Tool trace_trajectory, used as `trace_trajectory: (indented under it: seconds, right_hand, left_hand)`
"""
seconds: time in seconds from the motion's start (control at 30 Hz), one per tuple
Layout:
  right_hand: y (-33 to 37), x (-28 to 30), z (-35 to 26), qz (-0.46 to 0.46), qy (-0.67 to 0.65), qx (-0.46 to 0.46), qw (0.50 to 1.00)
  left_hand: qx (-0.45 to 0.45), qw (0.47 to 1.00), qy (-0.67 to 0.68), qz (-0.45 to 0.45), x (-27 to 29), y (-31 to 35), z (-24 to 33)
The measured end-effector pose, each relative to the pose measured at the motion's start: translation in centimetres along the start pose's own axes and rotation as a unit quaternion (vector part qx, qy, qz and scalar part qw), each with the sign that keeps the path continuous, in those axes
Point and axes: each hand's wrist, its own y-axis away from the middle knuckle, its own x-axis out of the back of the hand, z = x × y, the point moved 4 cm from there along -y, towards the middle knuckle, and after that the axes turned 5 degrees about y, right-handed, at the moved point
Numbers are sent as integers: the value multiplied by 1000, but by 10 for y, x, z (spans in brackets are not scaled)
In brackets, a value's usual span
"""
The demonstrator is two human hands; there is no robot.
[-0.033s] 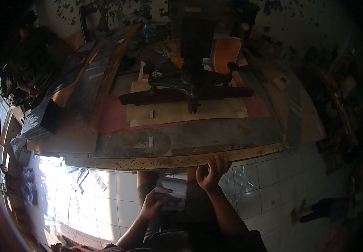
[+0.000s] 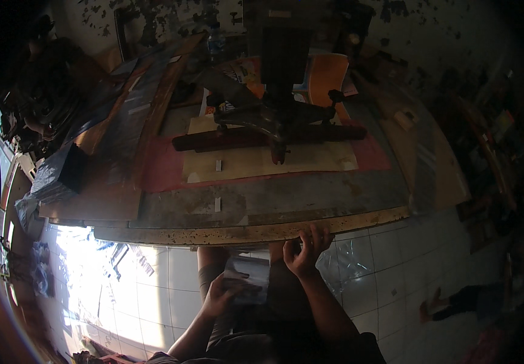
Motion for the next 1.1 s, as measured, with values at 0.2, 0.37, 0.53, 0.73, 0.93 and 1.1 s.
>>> trace_trajectory:
  seconds: [0.2,0.37,0.53,0.73,0.93,1.1]
  right_hand:
    - [0,0,-1,-1,0,0,1000]
    - [1,0,-1,-1,3,3,1000]
    - [-1,5,-3,-9,-4,-5,1000]
    - [-36,40,-14,-93,-10,-35,995]
    - [-121,61,-24,-141,-209,-13,968]
    - [-196,-32,-41,-276,-186,82,939]
  left_hand:
    - [10,1000,-9,-4,2,-1,-1]
    - [11,1000,-16,-4,5,-2,-5]
    - [12,1000,16,-18,0,0,2]
    - [-31,999,3,-27,-5,2,14]
    - [-43,994,57,-77,-15,3,25]
    - [-73,992,69,-80,-17,9,31]
